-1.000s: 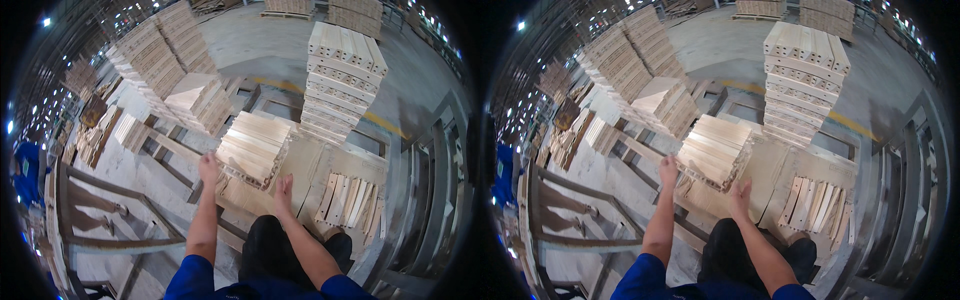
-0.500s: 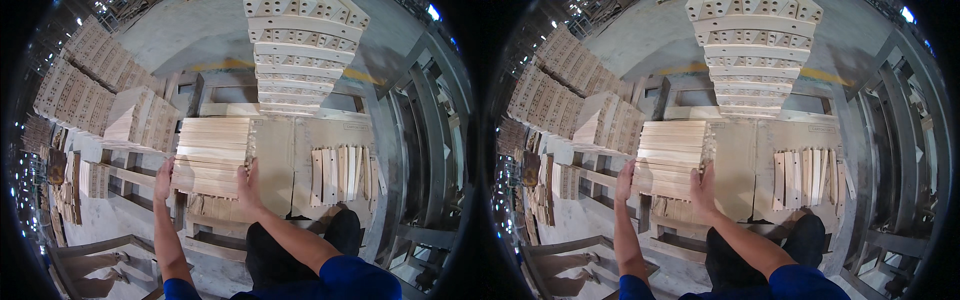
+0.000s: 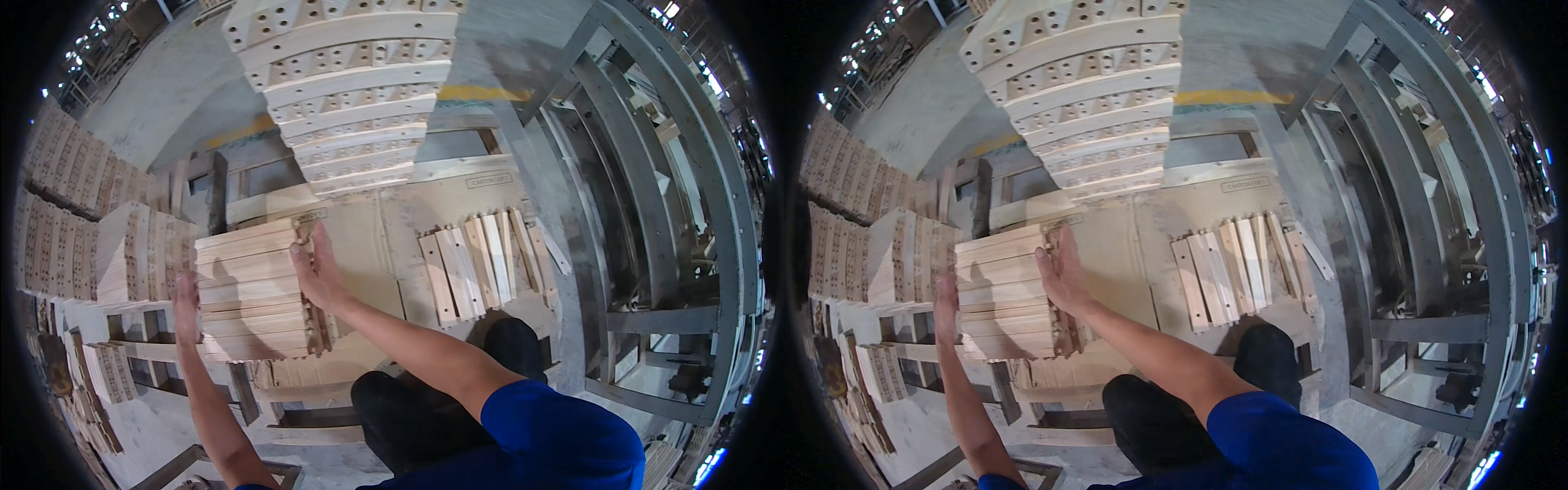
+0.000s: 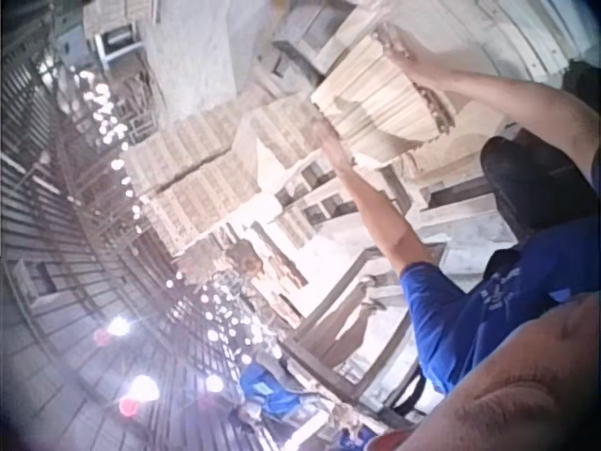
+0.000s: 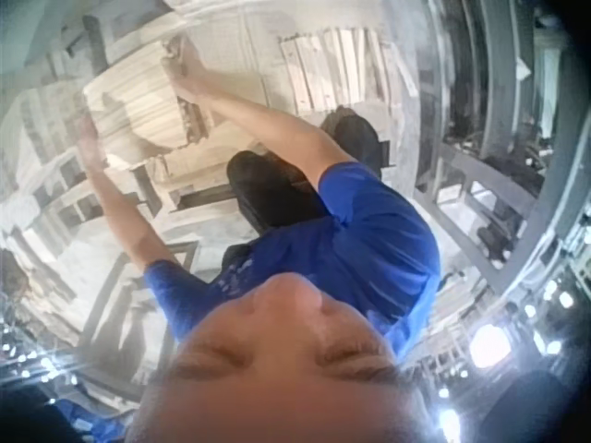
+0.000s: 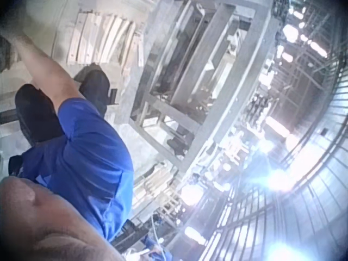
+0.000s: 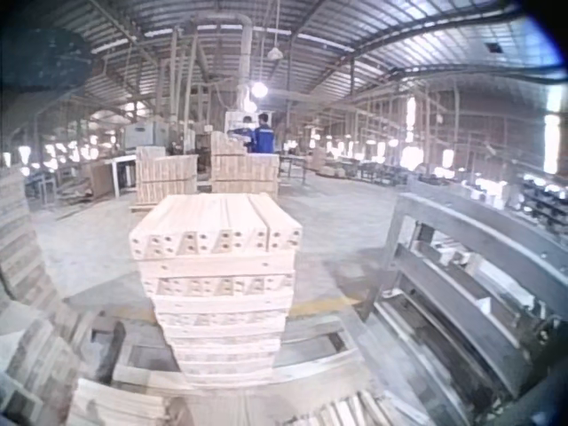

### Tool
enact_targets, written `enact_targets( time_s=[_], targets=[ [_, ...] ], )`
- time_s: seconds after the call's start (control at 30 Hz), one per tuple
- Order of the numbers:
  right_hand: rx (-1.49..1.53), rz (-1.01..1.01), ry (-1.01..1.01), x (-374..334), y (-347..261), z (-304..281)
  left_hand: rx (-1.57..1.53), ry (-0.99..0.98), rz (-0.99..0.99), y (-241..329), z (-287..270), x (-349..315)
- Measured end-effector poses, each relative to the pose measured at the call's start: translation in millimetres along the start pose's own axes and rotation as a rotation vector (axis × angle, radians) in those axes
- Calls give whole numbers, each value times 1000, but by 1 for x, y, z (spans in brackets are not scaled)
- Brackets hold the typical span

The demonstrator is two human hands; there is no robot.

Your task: The person sits on the floor and repeatedly picks up small wooden pieces, aligns them, and stacks them into neat piles. The person then carries a stack to a nearby workbench and places it down.

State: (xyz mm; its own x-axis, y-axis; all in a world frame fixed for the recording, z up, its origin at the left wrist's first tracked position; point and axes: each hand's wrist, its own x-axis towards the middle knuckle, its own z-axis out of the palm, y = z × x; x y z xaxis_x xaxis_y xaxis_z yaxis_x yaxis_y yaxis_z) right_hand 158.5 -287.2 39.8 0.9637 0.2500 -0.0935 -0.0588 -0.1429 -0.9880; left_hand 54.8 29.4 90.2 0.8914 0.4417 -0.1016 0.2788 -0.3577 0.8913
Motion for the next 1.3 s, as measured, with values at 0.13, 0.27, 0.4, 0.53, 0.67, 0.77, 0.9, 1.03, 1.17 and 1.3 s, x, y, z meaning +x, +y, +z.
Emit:
enact_targets(
  time_s=[0.13,0.27,0.4,0.53,0.67,0.77,0.9,1.03,1.17,1.3],
  targets=[
    [-295,-53,237,-50,60,-126,-58,382,94,35,49,-42],
    [-764,77,498,-124,123,-254,-352,313,387,57,171,-134],
    [-889,421,242,-159,164,-294,-100,-319,6,84,367,-184],
    [-874,412,248,-149,151,-289,105,-333,-206,35,482,-183],
    [-505,585,205,-155,151,-291,173,-297,-304,38,501,-183],
    [-305,494,169,-156,166,-301,204,-446,-346,47,495,-177],
    [-110,369,315,-160,203,-290,-100,-472,-525,47,487,-185],
    [125,467,295,-147,215,-295,-348,-426,-634,51,493,-183],
    [455,585,109,-148,155,-304,-537,-248,-611,36,495,-193],
    [607,497,141,-147,173,-304,-553,-271,-525,53,508,-191]
  ],
)
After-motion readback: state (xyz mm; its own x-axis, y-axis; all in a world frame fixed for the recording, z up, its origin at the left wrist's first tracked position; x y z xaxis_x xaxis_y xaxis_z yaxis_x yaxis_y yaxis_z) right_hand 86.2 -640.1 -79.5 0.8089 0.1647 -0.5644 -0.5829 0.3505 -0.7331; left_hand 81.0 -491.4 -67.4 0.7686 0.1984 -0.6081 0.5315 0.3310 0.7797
